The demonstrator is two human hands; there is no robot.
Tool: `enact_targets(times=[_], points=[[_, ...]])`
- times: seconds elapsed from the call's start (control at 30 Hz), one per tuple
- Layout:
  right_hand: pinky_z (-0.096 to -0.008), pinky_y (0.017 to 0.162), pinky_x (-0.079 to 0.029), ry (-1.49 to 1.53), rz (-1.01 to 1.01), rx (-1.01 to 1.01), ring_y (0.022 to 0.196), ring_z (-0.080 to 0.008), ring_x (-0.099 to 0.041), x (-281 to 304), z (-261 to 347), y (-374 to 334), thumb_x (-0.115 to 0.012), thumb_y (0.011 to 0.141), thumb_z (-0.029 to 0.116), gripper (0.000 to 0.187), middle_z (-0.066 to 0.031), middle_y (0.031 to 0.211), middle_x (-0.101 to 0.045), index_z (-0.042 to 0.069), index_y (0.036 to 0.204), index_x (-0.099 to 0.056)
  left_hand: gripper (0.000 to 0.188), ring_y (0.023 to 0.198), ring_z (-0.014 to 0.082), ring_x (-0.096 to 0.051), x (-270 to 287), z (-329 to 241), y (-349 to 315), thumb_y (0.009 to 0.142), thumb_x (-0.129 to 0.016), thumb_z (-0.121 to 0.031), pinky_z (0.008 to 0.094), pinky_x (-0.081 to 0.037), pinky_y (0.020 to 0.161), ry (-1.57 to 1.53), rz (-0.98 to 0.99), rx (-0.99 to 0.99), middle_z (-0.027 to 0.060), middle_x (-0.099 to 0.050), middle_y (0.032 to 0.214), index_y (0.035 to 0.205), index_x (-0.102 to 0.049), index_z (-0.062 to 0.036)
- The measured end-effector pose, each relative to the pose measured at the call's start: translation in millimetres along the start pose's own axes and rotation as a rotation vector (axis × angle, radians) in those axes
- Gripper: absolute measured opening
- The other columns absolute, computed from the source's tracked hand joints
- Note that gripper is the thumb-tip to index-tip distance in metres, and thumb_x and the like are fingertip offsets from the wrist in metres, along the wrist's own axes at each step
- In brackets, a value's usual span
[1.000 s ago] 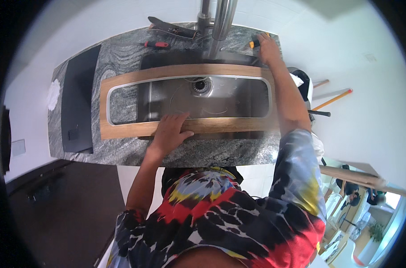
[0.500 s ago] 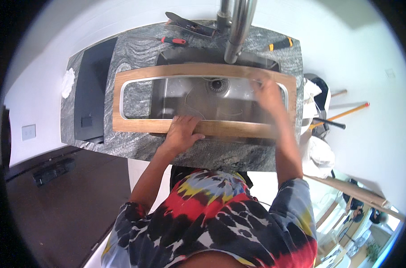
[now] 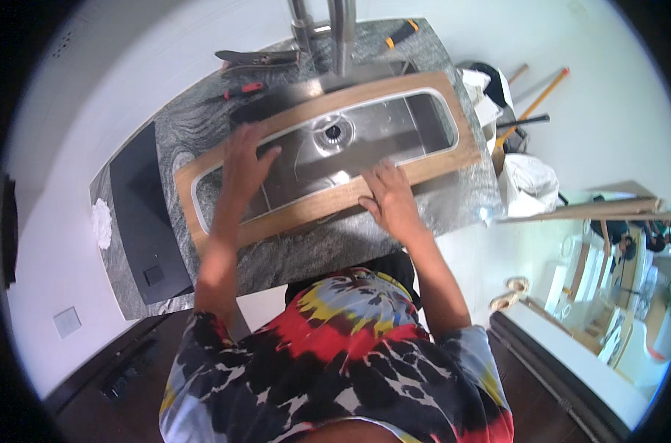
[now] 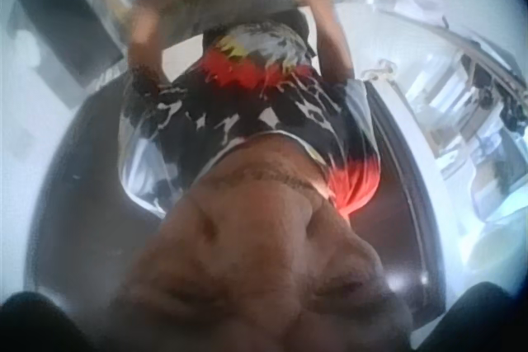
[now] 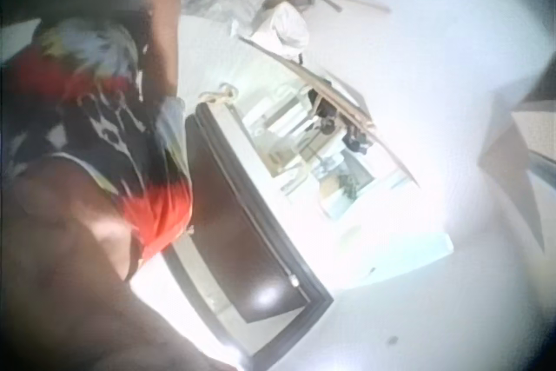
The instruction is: The person fits a wooden frame around a stainless steel sink, then moves to a living area where several people are assembling white furniture. They handle wooden panels and frames, aligning and positioning them while others work nearby.
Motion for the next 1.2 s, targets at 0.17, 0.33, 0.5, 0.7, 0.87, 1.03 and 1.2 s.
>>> enact_targets(times=[0.17, 0.33, 0.5, 0.7, 0.87, 1.03, 1.2], points=[[-0.0579, 0.115, -0.030, -0.250, 0.330, -0.127, 0.130, -0.0390, -0.048, 17, 21, 34, -0.080, 0.078, 0.025, 0.054, -0.0148, 0.123, -0.062, 0.006, 0.125, -0.063, 0.069, 0.131, 0.0344, -0.052, -29, 60, 46, 0.078, -0.081, -0.036, 0.0464, -0.040, 0.110, -0.091, 0.425, 0.079, 0.0187, -0.055, 0.141, 0.135, -0.057, -0.0063], [-0.0605, 0.115, -0.029, -0.239, 0.503, -0.227, 0.126, -0.0325, -0.053, 14, 9, 36, -0.083, 0.076, 0.027, 0.051, -0.0113, 0.113, -0.064, 0.007, 0.120, -0.066, 0.071, 0.124, 0.0368, -0.057, -4, 31, 62, 0.077, -0.081, -0.039, 0.0464, -0.044, 0.105, -0.051, 0.616, 0.141, 0.0188, -0.061, 0.135, 0.137, -0.057, -0.0098], [-0.0540, 0.104, -0.038, -0.126, 0.205, -0.085, 0.108, -0.0309, -0.057, 9, 13, -10, -0.084, 0.070, 0.022, 0.048, -0.0114, 0.099, -0.059, 0.005, 0.112, -0.069, 0.068, 0.117, 0.0365, -0.061, 64, -14, 35, 0.076, -0.082, -0.037, 0.0469, -0.047, 0.097, 0.020, 0.412, 0.021, 0.0167, -0.065, 0.125, 0.134, -0.058, -0.0115], [-0.0470, 0.096, -0.042, -0.141, 0.043, -0.073, 0.099, -0.0303, -0.057, 17, 32, -43, -0.083, 0.069, 0.019, 0.038, -0.0105, 0.094, -0.056, 0.004, 0.102, -0.069, 0.059, 0.101, 0.0361, -0.064, 142, -92, -20, 0.077, -0.082, -0.026, 0.0467, -0.050, 0.085, 0.028, 0.366, -0.093, 0.0130, -0.065, 0.108, 0.128, -0.057, -0.0100], [-0.0455, 0.099, -0.041, -0.117, 0.032, -0.058, 0.107, -0.0296, -0.058, 12, 25, -53, -0.080, 0.072, 0.017, 0.036, -0.0116, 0.101, -0.061, 0.003, 0.104, -0.069, 0.039, 0.090, 0.0354, -0.064, 177, -123, -51, 0.079, -0.078, -0.018, 0.0456, -0.050, 0.078, -0.068, 0.427, -0.067, 0.0113, -0.065, 0.101, 0.115, -0.064, -0.0099], [-0.0559, 0.109, -0.038, -0.026, 0.019, -0.003, 0.109, -0.0340, -0.059, 15, 27, -68, -0.074, 0.081, 0.020, 0.037, -0.0120, 0.111, -0.060, 0.007, 0.115, -0.067, 0.027, 0.094, 0.0345, -0.064, 186, -143, -75, 0.080, -0.072, -0.008, 0.0443, -0.051, 0.080, -0.192, 0.486, -0.123, 0.0115, -0.063, 0.097, 0.107, -0.068, -0.0077], [-0.0544, 0.113, -0.036, 0.082, 0.005, 0.013, 0.112, -0.0310, -0.060, 20, 17, -82, -0.076, 0.084, 0.024, 0.037, -0.0128, 0.112, -0.064, 0.004, 0.116, -0.069, 0.037, 0.100, 0.0347, -0.063, 191, -155, -104, 0.082, -0.067, -0.004, 0.0426, -0.053, 0.083, -0.294, 0.650, -0.101, 0.0139, -0.060, 0.109, 0.119, -0.066, -0.0064]])
Point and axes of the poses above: each hand's wrist, its own y-axis towards the middle knuckle, its own x-axis out of the back of the hand, z = x × y, the point moved 2 cm from there along y, towards the middle knuckle
